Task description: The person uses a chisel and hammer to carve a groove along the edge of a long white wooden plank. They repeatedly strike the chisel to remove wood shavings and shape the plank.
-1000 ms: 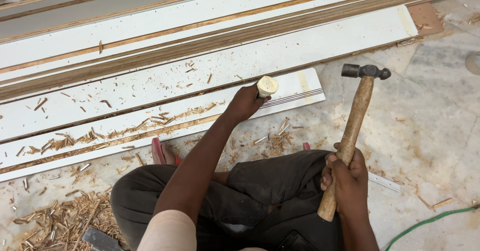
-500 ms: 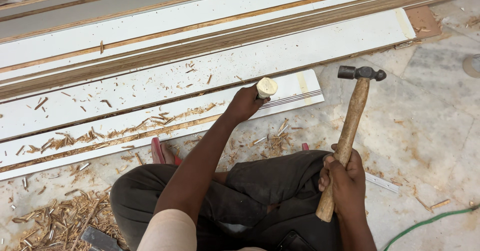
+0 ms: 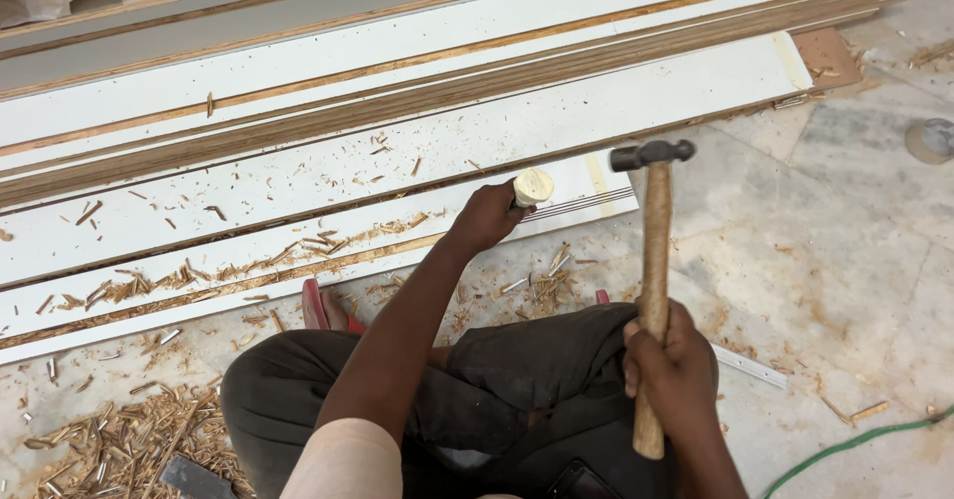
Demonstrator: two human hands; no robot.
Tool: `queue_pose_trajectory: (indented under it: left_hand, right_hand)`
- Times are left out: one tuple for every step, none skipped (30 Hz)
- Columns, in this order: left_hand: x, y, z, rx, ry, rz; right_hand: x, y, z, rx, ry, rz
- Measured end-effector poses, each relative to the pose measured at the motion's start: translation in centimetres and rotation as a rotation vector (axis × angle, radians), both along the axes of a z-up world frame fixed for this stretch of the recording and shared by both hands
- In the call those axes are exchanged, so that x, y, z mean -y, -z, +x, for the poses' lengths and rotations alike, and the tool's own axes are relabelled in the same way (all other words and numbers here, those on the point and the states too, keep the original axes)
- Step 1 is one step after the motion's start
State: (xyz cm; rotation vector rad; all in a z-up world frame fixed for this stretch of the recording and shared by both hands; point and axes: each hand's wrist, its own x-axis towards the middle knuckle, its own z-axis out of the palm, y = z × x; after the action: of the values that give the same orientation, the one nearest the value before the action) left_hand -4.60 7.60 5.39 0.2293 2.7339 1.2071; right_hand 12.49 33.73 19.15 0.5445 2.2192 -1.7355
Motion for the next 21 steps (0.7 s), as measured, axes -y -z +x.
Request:
queue_pose_trajectory:
  left_hand:
    - [-0.1, -0.1, -0.1, -0.006, 0.004, -0.001]
    - [-0.2, -0.1, -0.2, -0.013, 0.007, -0.003]
    - [-0.2, -0.2, -0.2, -0.018, 0.012, -0.006]
    - [-0.4, -0.3, -0.3, -0.026, 0.018, -0.002]
    - [-0.5, -0.3, -0.3, -0.033, 0.025, 0.0]
    - [-0.5, -0.4, -0.3, -0.04, 0.033, 0.003]
    - [-0.6, -0.4, -0.3, -0.027, 0.031, -0.005]
    - [-0.7, -0.4, -0.3, -0.014, 0.029, -0.014]
    - [-0.7, -0.4, -0.5, -0.005, 0.028, -0.022]
    - [-0.8, -0.5, -0.6, -0.008, 0.034, -0.015]
    - [-0.6, -0.5, -0.5, -0.012, 0.034, -0.009]
    - [-0.6, -0.6, -0.5, -0.015, 0.034, -0.003]
    - [-0.5, -0.7, -0.6, -0.032, 0.047, -0.013]
    - [-0.5, -0.7, -0.7, -0.05, 0.06, -0.022]
    - [-0.7, -0.5, -0.4, -0.059, 0.064, -0.026]
    - [-0.8, -0.4, -0.3, -0.053, 0.065, -0.029]
    - [-0.8, -0.4, -0.5, -0.047, 0.068, -0.034]
    - [-0.8, -0.4, -0.7, -0.042, 0.07, -0.039]
    - [-0.8, -0.4, -0.9, -0.046, 0.071, -0.046]
    - [-0.8, -0.4, -1.1, -0.051, 0.072, -0.053]
    - [-0.9, -0.2, -1.0, -0.053, 0.075, -0.06]
  right_hand:
    - [0.3, -0.2, 0.2, -0.029, -0.034, -0.001]
    - [0.6, -0.4, 0.6, -0.058, -0.068, -0.002]
    - [1.0, -0.4, 0.9, -0.085, -0.101, -0.004]
    - [1.4, -0.3, 1.1, -0.093, -0.129, 0.055]
    - [2.1, -0.1, 1.3, -0.099, -0.155, 0.112]
    - [2.8, 0.0, 1.4, -0.105, -0.181, 0.17]
    - [3.5, 0.1, 1.4, -0.065, -0.218, 0.192]
    - [4.4, 0.2, 1.1, -0.024, -0.255, 0.214]
    - [4.8, -0.1, 0.7, 0.014, -0.289, 0.238]
    - [4.6, -0.8, 0.5, 0.037, -0.262, 0.193]
    - [4.0, -1.8, 0.2, 0.059, -0.24, 0.147]
    - [3.7, -2.9, 0.0, 0.08, -0.219, 0.102]
    - [3.2, -4.1, -0.1, 0.049, -0.2, 0.218]
    - [2.6, -5.4, 0.1, 0.017, -0.18, 0.334]
    - [1.8, -6.4, 0.3, -0.096, -0.097, 0.215]
    - [0.8, -7.4, 0.4, -0.207, -0.01, 0.095]
    - [-0.5, -8.3, 0.9, -0.399, 0.046, 0.073]
    - [-1.5, -8.7, 1.4, -0.591, 0.102, 0.05]
    - [-1.7, -8.2, 1.4, -0.628, 0.163, 0.007]
    - [-2.0, -7.4, 1.5, -0.665, 0.225, -0.037]
    - [-1.1, -5.4, 1.4, -0.66, 0.202, -0.009]
